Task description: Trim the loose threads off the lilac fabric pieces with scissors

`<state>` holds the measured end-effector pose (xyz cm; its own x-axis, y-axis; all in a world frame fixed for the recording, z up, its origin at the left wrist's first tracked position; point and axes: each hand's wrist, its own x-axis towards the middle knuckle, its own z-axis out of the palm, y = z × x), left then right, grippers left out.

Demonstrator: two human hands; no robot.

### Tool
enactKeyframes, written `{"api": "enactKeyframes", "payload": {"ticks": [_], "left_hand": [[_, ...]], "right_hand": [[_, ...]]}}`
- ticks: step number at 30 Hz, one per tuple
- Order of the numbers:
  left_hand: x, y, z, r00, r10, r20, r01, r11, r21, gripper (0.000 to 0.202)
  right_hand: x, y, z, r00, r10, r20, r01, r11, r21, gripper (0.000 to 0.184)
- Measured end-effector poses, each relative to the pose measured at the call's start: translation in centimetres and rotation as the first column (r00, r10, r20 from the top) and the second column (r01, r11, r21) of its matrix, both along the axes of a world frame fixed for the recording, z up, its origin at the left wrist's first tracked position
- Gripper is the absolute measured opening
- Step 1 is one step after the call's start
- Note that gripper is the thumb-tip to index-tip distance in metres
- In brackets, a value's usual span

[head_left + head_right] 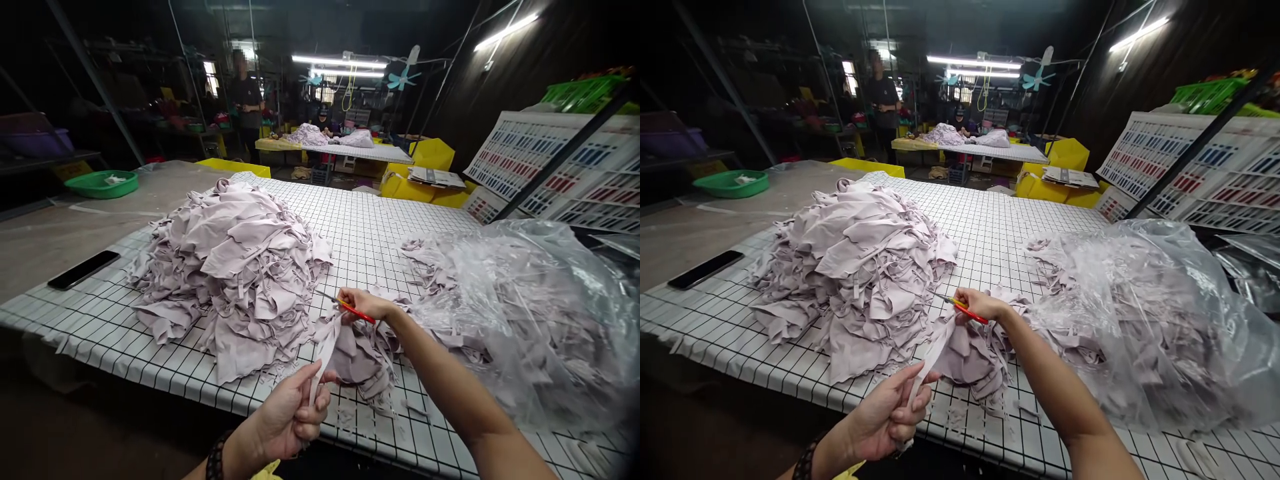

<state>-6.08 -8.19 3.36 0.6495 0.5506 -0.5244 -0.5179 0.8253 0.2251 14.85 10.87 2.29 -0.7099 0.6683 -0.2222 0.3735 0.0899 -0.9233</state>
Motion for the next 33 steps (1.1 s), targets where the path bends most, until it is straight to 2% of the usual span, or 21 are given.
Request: {"api": "enactKeyframes", "payload": {"ticks": [3, 5, 7, 9, 11, 12, 13, 15, 17, 20, 24, 28, 30, 31, 33], "left_hand": [[-0.3, 0.5, 1.9, 0.984, 0.165, -0.071, -0.156, 0.98, 0.122, 0.021], [-0.2, 1.0, 3.6, 0.955, 0.283, -0.089, -0.253, 0.934, 0.252, 0.022], [0.1, 1.4, 5.2, 0.939, 0.338, -0.055, -0.299, 0.888, 0.35, 0.025], [0.7, 1.7, 6.0, 0.94, 0.342, -0.008, -0.311, 0.862, 0.4, 0.029], [1.5, 2.1, 5.7, 0.945, 0.328, 0.011, -0.302, 0.857, 0.417, 0.031], [1.9, 2.2, 5.1, 0.95, 0.313, 0.001, -0.284, 0.863, 0.418, 0.032], [2.2, 2.4, 4.3, 0.956, 0.291, -0.023, -0.256, 0.873, 0.415, 0.032], [2.8, 2.7, 2.2, 0.969, 0.229, -0.096, -0.172, 0.898, 0.406, 0.032], [3.2, 2.9, 0.1, 0.968, 0.169, -0.185, -0.077, 0.902, 0.424, 0.033], [3.7, 2.8, -2.0, 0.935, 0.161, -0.316, 0.021, 0.865, 0.501, 0.038], [4.1, 2.7, -2.2, 0.848, 0.303, -0.436, 0.043, 0.78, 0.625, 0.038], [3.7, 2.8, -1.5, 0.67, 0.516, -0.534, 0.087, 0.66, 0.746, 0.034], [3.3, 3.0, -1.3, 0.605, 0.574, -0.552, 0.112, 0.625, 0.773, 0.031], [3.2, 3.1, -1.4, 0.605, 0.582, -0.543, 0.112, 0.613, 0.782, 0.03], [3.0, 3.4, -1.5, 0.675, 0.552, -0.489, 0.083, 0.602, 0.794, 0.031]], "right_hand": [[-1.0, -0.1, 2.3, 0.979, -0.165, -0.122, 0.178, 0.978, 0.109, 0.035], [-1.4, -0.5, 4.5, 0.898, -0.308, -0.313, 0.382, 0.901, 0.207, 0.033], [-1.4, -1.5, 6.7, 0.726, -0.397, -0.561, 0.617, 0.737, 0.276, 0.035], [-0.7, -3.0, 8.1, 0.566, -0.405, -0.718, 0.775, 0.558, 0.296, 0.036], [0.7, -4.7, 7.9, 0.523, -0.432, -0.734, 0.828, 0.463, 0.317, 0.036], [1.5, -5.6, 7.2, 0.537, -0.469, -0.701, 0.828, 0.452, 0.332, 0.036], [2.5, -6.5, 6.2, 0.571, -0.518, -0.638, 0.813, 0.469, 0.347, 0.035], [4.2, -8.0, 3.5, 0.652, -0.604, -0.459, 0.757, 0.555, 0.345, 0.032], [5.6, -9.2, 0.8, 0.668, -0.677, -0.309, 0.744, 0.6, 0.294, 0.03], [6.6, -10.5, -2.3, 0.658, -0.733, -0.17, 0.75, 0.62, 0.23, 0.03], [6.6, -11.2, -3.9, 0.656, -0.754, -0.039, 0.737, 0.628, 0.249, 0.027], [6.1, -11.6, -4.1, 0.664, -0.748, 0.016, 0.715, 0.641, 0.281, 0.024], [5.7, -11.9, -4.3, 0.658, -0.753, 0.018, 0.718, 0.634, 0.288, 0.024], [5.4, -12.0, -4.5, 0.656, -0.754, 0.016, 0.719, 0.631, 0.291, 0.023], [5.0, -12.1, -4.8, 0.657, -0.754, 0.011, 0.719, 0.63, 0.294, 0.023]]}}
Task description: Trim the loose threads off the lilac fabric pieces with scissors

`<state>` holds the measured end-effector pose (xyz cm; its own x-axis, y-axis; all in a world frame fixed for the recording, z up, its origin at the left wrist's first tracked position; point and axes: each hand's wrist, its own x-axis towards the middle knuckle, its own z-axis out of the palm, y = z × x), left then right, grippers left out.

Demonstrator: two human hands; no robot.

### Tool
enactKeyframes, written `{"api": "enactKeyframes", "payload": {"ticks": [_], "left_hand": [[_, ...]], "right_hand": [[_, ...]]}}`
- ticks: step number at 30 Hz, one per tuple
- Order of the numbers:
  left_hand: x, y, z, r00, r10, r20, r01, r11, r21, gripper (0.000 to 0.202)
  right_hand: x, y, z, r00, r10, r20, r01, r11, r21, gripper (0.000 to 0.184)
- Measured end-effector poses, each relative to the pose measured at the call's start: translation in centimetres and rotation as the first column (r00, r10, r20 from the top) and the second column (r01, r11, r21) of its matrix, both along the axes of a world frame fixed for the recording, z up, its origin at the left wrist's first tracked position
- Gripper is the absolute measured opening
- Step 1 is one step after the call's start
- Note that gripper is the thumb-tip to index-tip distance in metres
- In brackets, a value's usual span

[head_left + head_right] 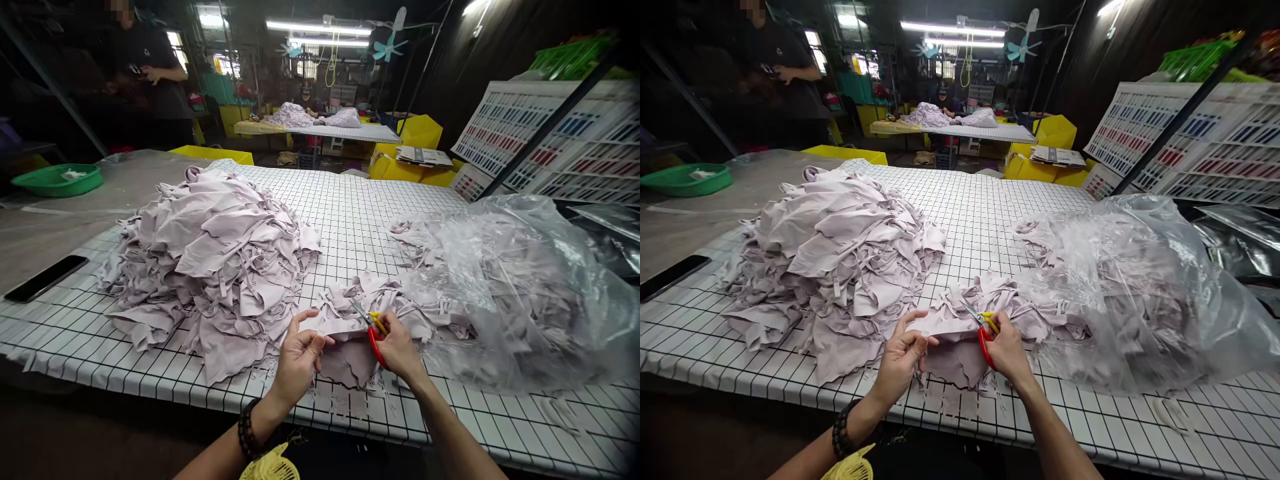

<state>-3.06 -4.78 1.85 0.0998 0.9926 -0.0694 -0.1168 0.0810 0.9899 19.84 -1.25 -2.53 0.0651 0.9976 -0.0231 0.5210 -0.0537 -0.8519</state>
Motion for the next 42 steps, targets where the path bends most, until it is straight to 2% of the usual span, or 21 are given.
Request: {"api": "enactKeyframes", "payload": {"ticks": [4, 7, 9, 12, 15, 19, 26, 32, 42], "left_hand": [[0.5, 0.8, -0.6, 0.963, -0.113, 0.245, 0.123, 0.992, -0.023, 0.033], [1.0, 1.2, -1.2, 0.948, -0.109, 0.298, 0.117, 0.993, -0.01, 0.031], [1.2, 1.4, -1.5, 0.962, -0.104, 0.254, 0.108, 0.994, -0.001, 0.03], [1.3, 1.4, -1.6, 0.991, -0.09, 0.103, 0.085, 0.995, 0.047, 0.028], [1.4, 1.5, -1.5, 0.997, -0.074, -0.016, 0.076, 0.989, 0.126, 0.028], [1.5, 1.5, -1.8, 0.994, -0.092, -0.058, 0.099, 0.985, 0.143, 0.028], [1.6, 1.3, -2.2, 0.992, -0.127, -0.004, 0.127, 0.989, 0.074, 0.022], [1.5, 1.3, -2.3, 0.99, -0.137, 0.045, 0.135, 0.99, 0.047, 0.021], [1.4, 1.3, -2.5, 0.981, -0.172, 0.092, 0.171, 0.985, 0.022, 0.024]], "right_hand": [[0.0, 0.0, 0.2, 0.999, 0.053, 0.007, -0.053, 0.998, -0.044, 0.023], [0.8, -0.4, 2.3, 0.995, 0.097, -0.011, -0.097, 0.993, -0.065, 0.028], [1.1, -1.1, 4.5, 0.992, 0.12, 0.029, -0.118, 0.991, -0.063, 0.029], [0.3, -2.4, 7.6, 0.958, 0.233, 0.169, -0.216, 0.97, -0.11, 0.031], [-1.4, -3.4, 9.0, 0.917, 0.302, 0.261, -0.271, 0.951, -0.149, 0.035], [-2.6, -3.6, 8.6, 0.9, 0.276, 0.337, -0.239, 0.96, -0.146, 0.04], [-3.3, -3.4, 8.3, 0.881, 0.273, 0.388, -0.24, 0.962, -0.132, 0.038], [-3.8, -3.4, 8.7, 0.876, 0.275, 0.396, -0.25, 0.962, -0.114, 0.036], [-3.8, -3.4, 8.2, 0.832, 0.272, 0.483, -0.253, 0.962, -0.106, 0.029]]}}
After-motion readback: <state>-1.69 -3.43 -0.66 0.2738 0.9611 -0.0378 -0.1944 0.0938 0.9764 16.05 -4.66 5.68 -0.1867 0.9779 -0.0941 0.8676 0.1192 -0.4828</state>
